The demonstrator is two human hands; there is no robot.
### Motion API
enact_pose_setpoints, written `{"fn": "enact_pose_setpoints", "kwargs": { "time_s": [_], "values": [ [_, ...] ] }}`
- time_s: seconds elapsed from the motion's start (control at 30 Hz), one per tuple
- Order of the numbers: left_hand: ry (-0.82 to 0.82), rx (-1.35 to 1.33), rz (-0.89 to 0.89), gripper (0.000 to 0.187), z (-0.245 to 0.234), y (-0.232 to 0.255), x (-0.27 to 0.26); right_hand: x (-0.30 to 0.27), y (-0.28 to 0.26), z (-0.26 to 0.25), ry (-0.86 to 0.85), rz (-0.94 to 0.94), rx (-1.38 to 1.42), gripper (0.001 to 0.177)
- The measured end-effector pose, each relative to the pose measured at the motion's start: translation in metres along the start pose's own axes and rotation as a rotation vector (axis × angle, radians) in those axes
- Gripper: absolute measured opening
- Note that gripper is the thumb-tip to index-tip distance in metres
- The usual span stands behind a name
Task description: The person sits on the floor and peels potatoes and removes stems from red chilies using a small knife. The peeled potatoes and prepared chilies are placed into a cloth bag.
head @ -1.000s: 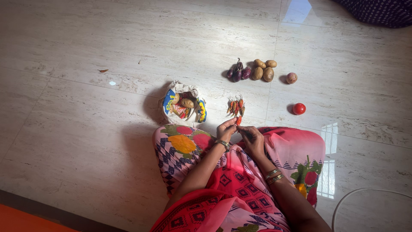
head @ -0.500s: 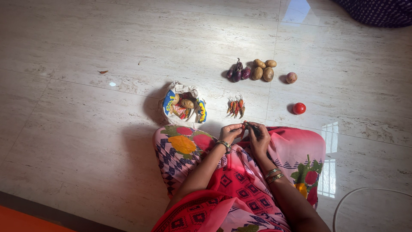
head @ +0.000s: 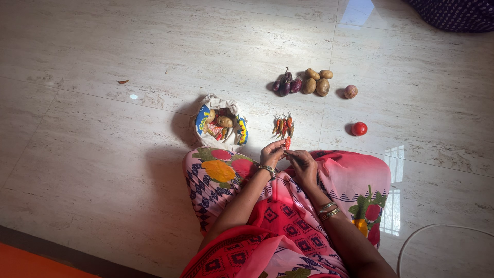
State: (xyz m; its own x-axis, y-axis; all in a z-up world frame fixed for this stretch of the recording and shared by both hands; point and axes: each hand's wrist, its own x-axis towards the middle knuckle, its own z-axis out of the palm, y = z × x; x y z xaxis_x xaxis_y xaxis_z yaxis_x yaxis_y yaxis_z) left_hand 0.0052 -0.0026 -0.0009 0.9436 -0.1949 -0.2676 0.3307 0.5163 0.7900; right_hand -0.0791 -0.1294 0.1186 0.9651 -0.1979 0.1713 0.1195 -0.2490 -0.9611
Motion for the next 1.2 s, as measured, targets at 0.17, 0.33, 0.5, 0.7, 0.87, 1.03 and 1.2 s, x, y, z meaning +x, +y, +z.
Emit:
{"fn": "enact_pose_setpoints", "kwargs": {
  "time_s": [0.17,0.33,0.5,0.7,0.87,1.03,1.2],
  "values": [
    [-0.108,0.091,-0.099,0.037,0.002,0.0,-0.009,0.009,0.002,-0.001,0.16,0.208,0.319,0.019],
    [-0.012,0.02,-0.05,0.038,-0.001,-0.002,-0.003,0.003,-0.014,-0.002,0.043,-0.086,-0.094,0.021],
    [0.021,-0.083,-0.004,0.035,-0.007,-0.003,0.005,-0.003,-0.014,0.001,-0.046,0.041,-0.075,0.021],
    [-0.085,-0.053,-0.142,0.03,-0.005,-0.007,0.0,0.006,0.011,-0.001,0.11,0.156,0.352,0.022],
    [-0.032,0.17,-0.13,0.019,-0.006,-0.01,-0.005,0.005,0.017,-0.001,0.108,0.064,0.118,0.021],
    [0.094,0.091,-0.095,0.018,-0.009,-0.009,-0.001,0.004,0.007,0.002,0.033,0.121,0.094,0.022],
    [0.143,-0.046,-0.096,0.018,-0.009,-0.006,0.004,0.002,-0.004,0.003,-0.044,0.165,0.129,0.022]
  ]
}}
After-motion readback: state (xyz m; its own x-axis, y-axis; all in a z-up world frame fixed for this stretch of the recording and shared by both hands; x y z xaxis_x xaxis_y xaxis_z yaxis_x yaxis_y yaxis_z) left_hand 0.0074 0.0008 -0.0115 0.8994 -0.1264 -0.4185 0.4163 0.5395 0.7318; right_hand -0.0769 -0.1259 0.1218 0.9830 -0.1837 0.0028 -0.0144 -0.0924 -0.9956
